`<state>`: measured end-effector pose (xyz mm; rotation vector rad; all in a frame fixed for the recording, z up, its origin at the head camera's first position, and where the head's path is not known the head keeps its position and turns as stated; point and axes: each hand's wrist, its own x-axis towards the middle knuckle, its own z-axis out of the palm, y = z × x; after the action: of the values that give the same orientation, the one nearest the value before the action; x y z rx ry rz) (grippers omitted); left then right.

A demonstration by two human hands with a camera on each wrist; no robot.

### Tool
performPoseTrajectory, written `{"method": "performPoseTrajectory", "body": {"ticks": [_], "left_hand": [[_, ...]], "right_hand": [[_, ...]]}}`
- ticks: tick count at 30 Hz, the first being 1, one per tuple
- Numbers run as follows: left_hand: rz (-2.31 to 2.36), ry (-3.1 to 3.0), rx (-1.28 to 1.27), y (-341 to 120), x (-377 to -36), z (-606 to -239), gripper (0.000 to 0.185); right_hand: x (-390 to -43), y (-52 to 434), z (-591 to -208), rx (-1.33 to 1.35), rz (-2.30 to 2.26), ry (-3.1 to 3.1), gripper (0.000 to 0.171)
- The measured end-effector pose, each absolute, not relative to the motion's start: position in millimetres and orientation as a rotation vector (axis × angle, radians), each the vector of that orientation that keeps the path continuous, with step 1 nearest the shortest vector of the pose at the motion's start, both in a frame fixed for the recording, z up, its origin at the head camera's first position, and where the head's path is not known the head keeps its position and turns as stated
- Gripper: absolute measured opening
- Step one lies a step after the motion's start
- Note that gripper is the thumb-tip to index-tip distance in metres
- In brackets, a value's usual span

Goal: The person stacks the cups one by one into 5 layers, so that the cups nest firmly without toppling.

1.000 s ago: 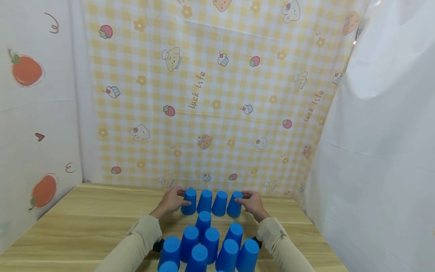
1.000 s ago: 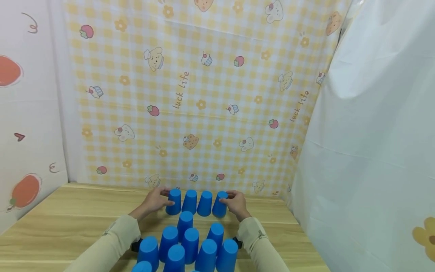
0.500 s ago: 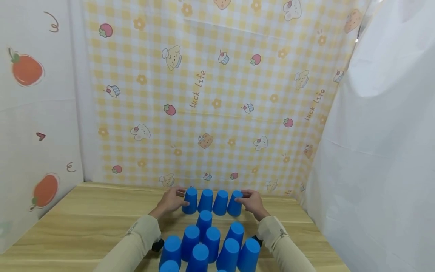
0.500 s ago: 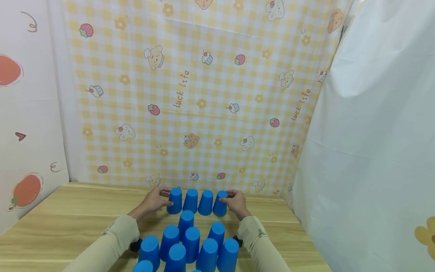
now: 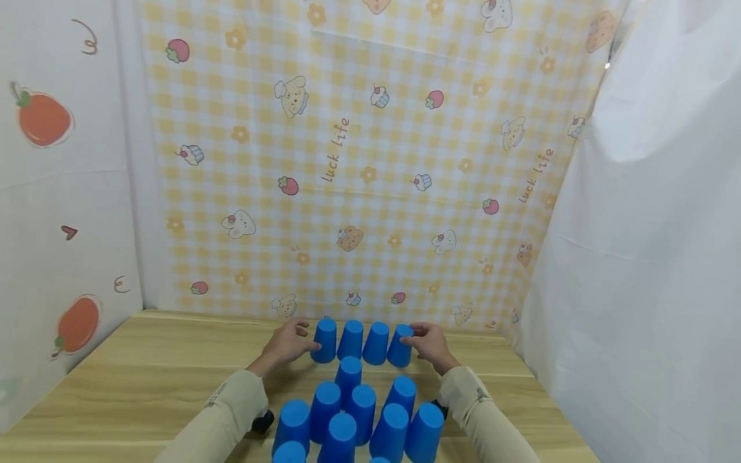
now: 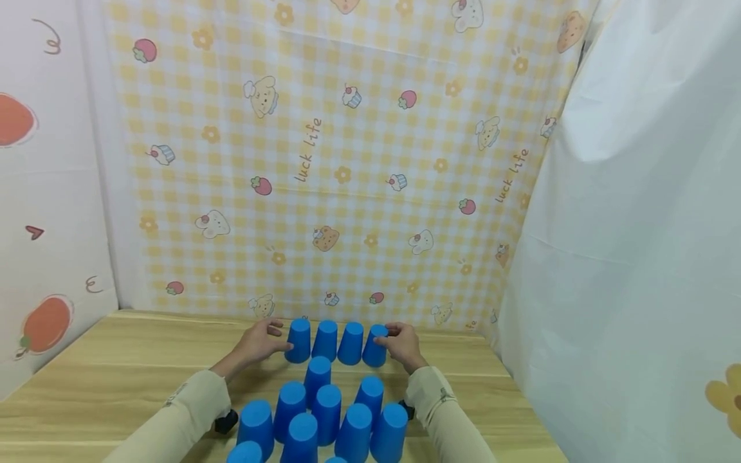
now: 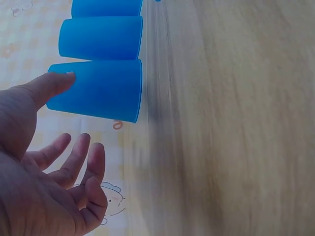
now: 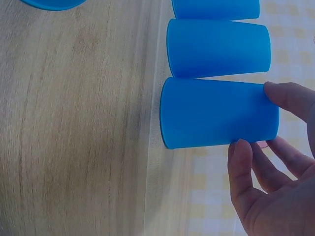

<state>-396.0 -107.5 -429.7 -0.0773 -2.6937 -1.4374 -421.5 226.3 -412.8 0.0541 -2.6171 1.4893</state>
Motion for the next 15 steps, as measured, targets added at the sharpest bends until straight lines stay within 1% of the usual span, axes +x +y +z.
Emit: {"method": "performPoseTrajectory", "body": {"ticks": [7,15], "left_hand": [[-1.408,-2.701,-0.091,-108.2,-385.8,-424.3,0.065],[-1.409,-2.702,-0.089,-107.7,-373.7,-415.9,0.061]], "right_hand": [[-422.1,226.2,-414.4,0.051,1.502,-2.607,0.049],[-421.4,230.4,-417.6,0.116,1.523,-2.608,0.052]]}}
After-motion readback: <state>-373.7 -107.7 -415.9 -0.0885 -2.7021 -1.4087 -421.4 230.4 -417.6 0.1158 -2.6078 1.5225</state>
